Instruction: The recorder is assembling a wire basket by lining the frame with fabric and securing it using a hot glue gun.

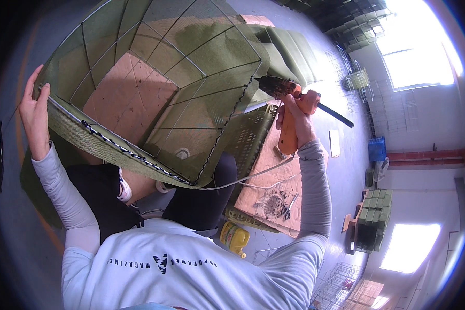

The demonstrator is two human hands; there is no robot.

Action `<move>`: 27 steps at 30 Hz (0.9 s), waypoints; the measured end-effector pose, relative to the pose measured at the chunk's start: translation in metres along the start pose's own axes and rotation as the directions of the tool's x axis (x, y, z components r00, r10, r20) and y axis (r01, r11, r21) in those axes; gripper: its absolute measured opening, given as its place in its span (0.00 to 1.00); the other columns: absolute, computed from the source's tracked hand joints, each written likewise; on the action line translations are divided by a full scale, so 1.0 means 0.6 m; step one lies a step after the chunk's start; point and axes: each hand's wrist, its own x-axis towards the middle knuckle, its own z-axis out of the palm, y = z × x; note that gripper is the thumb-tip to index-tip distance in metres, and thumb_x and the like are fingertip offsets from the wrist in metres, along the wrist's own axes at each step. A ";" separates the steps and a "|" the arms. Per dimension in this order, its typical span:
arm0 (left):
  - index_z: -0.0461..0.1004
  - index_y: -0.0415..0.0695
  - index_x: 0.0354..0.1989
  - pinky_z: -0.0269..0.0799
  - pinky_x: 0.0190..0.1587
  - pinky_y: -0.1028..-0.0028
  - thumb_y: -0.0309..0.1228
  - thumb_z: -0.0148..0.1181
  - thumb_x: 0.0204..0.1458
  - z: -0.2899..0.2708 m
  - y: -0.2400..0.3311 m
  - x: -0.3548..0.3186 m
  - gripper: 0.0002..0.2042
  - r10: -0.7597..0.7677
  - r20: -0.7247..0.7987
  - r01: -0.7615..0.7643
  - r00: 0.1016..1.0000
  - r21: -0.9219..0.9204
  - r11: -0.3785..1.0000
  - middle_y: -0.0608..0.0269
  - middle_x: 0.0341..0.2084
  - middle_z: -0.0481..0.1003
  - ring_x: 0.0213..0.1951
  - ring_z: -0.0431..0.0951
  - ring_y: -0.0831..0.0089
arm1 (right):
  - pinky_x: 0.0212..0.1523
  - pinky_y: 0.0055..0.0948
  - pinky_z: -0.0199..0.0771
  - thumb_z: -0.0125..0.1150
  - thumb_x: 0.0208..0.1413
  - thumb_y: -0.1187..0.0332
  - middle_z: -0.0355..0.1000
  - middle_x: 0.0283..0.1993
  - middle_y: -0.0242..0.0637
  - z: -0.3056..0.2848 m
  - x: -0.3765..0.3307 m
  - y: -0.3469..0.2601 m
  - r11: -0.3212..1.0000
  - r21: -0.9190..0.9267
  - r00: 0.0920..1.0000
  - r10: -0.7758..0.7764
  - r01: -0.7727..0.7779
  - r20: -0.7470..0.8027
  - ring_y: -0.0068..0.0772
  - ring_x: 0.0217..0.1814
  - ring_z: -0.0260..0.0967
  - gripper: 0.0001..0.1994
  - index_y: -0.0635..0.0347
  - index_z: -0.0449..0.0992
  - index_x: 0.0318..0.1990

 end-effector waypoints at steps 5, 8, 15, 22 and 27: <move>0.69 0.40 0.55 0.65 0.37 0.83 0.21 0.52 0.53 0.001 -0.002 0.000 0.19 0.029 -0.036 -0.028 0.999 0.015 0.999 0.66 0.34 0.74 0.31 0.70 0.85 | 0.23 0.26 0.68 0.53 0.59 0.52 0.65 0.26 0.33 0.007 -0.002 -0.005 1.000 0.003 1.000 -0.023 0.023 0.003 0.26 0.22 0.65 0.19 0.60 0.68 0.45; 0.69 0.40 0.55 0.65 0.35 0.84 0.21 0.52 0.53 -0.001 -0.005 0.000 0.19 0.021 -0.013 -0.021 1.000 0.003 1.000 0.67 0.33 0.73 0.30 0.68 0.85 | 0.23 0.26 0.68 0.52 0.59 0.51 0.65 0.26 0.33 0.010 -0.003 -0.007 0.999 0.013 0.999 -0.032 0.032 0.006 0.27 0.22 0.65 0.19 0.59 0.68 0.45; 0.70 0.40 0.54 0.64 0.34 0.84 0.21 0.53 0.52 0.006 -0.008 0.003 0.19 0.029 -0.031 -0.028 0.999 0.030 0.999 0.67 0.32 0.73 0.29 0.68 0.85 | 0.22 0.26 0.67 0.52 0.59 0.51 0.64 0.23 0.34 0.009 -0.005 -0.002 0.999 -0.011 0.998 0.034 -0.034 -0.048 0.27 0.20 0.64 0.20 0.60 0.69 0.45; 0.70 0.39 0.54 0.65 0.34 0.84 0.21 0.52 0.52 -0.004 -0.004 0.002 0.19 0.045 -0.028 -0.044 0.999 0.024 0.999 0.67 0.33 0.73 0.29 0.68 0.85 | 0.21 0.26 0.67 0.51 0.59 0.51 0.65 0.23 0.34 0.012 0.019 0.000 0.999 -0.004 0.999 -0.049 0.049 0.000 0.28 0.18 0.64 0.20 0.60 0.69 0.45; 0.70 0.39 0.54 0.64 0.34 0.84 0.21 0.52 0.52 -0.004 -0.011 0.001 0.19 0.040 -0.031 -0.039 0.999 0.046 0.998 0.67 0.33 0.73 0.29 0.68 0.86 | 0.21 0.27 0.68 0.51 0.60 0.51 0.66 0.24 0.34 0.006 0.023 0.008 1.000 0.012 1.000 -0.023 0.023 -0.008 0.28 0.19 0.65 0.20 0.60 0.69 0.46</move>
